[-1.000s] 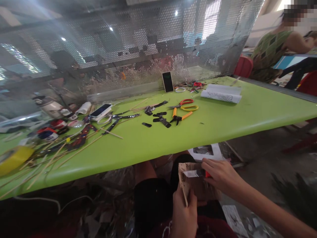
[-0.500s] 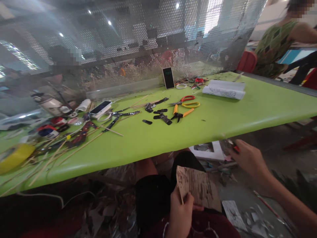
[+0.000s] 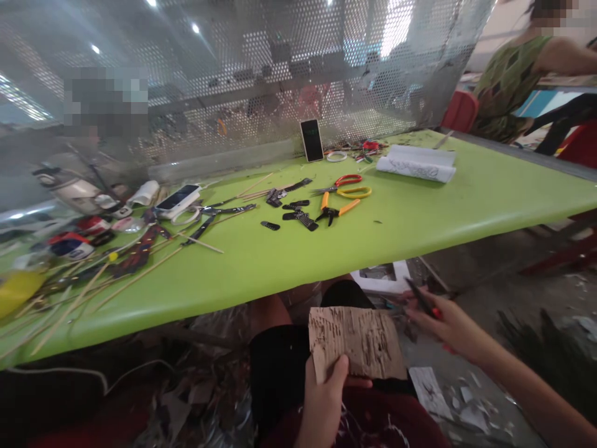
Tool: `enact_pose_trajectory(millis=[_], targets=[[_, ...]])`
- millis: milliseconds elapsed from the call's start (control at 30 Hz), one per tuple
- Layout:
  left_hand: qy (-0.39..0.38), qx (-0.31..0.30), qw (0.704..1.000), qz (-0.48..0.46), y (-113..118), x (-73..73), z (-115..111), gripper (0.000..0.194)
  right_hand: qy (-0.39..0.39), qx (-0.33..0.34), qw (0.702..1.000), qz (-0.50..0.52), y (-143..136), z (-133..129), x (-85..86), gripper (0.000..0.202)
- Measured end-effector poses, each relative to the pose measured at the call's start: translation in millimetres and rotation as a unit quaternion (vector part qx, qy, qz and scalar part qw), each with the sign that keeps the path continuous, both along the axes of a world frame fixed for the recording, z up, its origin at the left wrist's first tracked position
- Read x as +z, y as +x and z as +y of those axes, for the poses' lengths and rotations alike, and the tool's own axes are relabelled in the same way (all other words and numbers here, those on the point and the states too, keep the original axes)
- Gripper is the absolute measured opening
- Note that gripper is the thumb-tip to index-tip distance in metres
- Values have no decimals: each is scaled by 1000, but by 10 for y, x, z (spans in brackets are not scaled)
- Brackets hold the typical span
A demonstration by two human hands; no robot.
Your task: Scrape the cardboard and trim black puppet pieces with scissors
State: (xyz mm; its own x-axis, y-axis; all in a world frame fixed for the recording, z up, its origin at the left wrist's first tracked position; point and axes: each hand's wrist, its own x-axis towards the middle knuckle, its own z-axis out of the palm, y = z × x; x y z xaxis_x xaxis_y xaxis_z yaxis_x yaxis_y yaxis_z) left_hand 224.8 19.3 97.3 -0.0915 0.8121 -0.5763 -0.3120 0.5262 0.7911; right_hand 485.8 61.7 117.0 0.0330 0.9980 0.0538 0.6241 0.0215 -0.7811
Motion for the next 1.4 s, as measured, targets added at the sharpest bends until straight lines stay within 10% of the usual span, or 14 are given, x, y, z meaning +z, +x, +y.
enact_pose_trajectory(millis=[333,500,800,1400], targets=[[45,-21,996,76,-79,21,51,32,-43,38,987,149,-965,-3,125,30],[48,-60,995,67,-62,18,84,29,154,72,985,26,-979,30,106,23],[-2,66,969,-237,118,-8,36,41,161,122,979,-11,-932,-57,-39,25],[65,69,993,-77,136,-114,32,48,80,110,991,16,-988,0,-12,16]])
